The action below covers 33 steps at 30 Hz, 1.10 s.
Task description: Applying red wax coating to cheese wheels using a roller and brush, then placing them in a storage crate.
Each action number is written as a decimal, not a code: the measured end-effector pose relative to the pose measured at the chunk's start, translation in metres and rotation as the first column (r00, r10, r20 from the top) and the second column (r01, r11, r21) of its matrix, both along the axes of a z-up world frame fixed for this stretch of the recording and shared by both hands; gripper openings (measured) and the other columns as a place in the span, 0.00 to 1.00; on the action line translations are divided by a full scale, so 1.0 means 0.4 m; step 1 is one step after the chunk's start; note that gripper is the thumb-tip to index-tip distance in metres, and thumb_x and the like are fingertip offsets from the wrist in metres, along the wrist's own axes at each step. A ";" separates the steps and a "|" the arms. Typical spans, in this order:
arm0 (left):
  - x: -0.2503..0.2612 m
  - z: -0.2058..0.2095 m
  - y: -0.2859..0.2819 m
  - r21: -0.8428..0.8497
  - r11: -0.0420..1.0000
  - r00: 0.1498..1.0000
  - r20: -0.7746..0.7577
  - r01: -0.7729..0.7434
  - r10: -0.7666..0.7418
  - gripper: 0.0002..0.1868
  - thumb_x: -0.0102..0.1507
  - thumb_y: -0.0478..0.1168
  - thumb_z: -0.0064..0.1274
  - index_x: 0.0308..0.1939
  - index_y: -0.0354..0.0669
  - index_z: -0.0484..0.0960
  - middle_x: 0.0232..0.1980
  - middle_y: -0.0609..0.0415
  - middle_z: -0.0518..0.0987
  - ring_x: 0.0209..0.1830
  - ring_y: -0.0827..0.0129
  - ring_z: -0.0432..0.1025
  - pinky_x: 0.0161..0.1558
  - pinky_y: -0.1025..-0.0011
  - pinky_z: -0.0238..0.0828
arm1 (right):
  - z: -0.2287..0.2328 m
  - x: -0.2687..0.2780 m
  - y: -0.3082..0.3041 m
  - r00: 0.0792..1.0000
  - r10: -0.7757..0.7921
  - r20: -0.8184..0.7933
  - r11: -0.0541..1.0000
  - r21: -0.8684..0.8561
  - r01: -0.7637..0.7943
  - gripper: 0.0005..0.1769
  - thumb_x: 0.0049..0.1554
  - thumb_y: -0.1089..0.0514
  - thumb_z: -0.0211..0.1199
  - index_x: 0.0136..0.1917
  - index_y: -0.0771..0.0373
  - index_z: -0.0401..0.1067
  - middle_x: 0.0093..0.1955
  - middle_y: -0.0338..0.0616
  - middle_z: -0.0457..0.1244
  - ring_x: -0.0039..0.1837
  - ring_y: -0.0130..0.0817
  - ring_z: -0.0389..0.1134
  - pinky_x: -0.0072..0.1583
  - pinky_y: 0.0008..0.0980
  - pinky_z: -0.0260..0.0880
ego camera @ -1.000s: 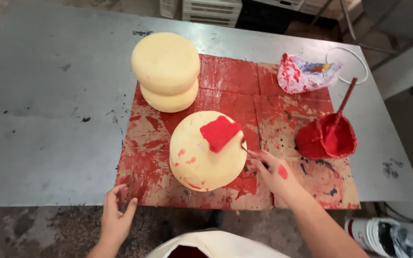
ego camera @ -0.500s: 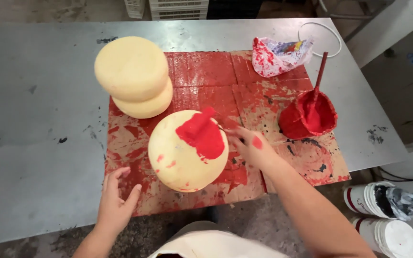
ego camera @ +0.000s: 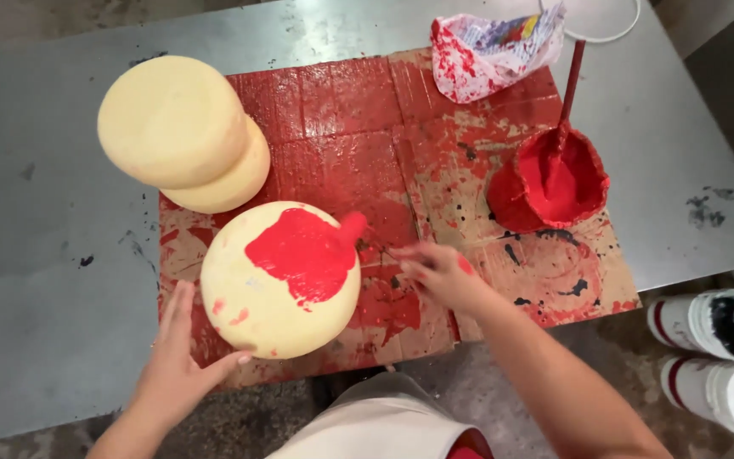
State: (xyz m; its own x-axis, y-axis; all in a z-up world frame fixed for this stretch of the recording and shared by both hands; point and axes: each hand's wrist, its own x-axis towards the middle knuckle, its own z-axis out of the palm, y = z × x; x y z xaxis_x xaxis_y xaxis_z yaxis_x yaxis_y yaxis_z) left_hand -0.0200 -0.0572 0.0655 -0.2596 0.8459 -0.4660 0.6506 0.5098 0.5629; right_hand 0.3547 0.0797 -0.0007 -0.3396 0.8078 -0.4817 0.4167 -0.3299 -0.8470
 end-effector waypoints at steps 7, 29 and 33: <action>0.013 -0.019 0.031 -0.114 0.979 0.957 -0.221 0.168 -0.190 0.79 0.42 0.61 0.74 0.82 0.51 0.31 0.87 0.58 0.32 0.87 0.67 0.29 0.77 0.54 0.41 | 0.048 -0.085 0.142 0.985 0.128 -0.117 0.986 -0.090 -0.139 0.15 0.66 0.55 0.55 0.63 0.59 0.75 0.32 0.36 0.60 0.33 0.22 0.56 0.38 0.25 0.57; -0.029 -0.098 -0.010 -0.019 0.965 0.916 -0.311 0.261 -0.253 0.84 0.40 0.62 0.70 0.80 0.45 0.20 0.86 0.45 0.29 0.86 0.54 0.30 0.74 0.51 0.43 | -0.269 -0.015 -0.014 0.806 -0.253 -0.535 0.813 -0.570 -0.123 0.17 0.66 0.54 0.56 0.66 0.58 0.67 0.27 0.43 0.58 0.20 0.23 0.50 0.23 0.21 0.46; -0.024 -0.099 -0.020 -0.080 0.974 0.923 -0.310 0.213 -0.227 0.84 0.40 0.63 0.69 0.80 0.48 0.19 0.87 0.48 0.28 0.87 0.56 0.30 0.75 0.52 0.44 | -0.262 0.053 -0.165 0.791 -0.333 -0.514 0.704 -0.693 -0.154 0.16 0.68 0.57 0.52 0.67 0.59 0.66 0.25 0.38 0.57 0.21 0.22 0.48 0.24 0.23 0.44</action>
State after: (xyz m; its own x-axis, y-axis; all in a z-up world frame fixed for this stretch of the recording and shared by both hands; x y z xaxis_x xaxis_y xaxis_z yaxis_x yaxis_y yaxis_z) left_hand -0.0295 -0.0654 0.0260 -0.2089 0.8791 -0.4285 0.8890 0.3533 0.2913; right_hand 0.3757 0.0139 -0.1056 -0.6781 0.3800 -0.6291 -0.1214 -0.9022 -0.4140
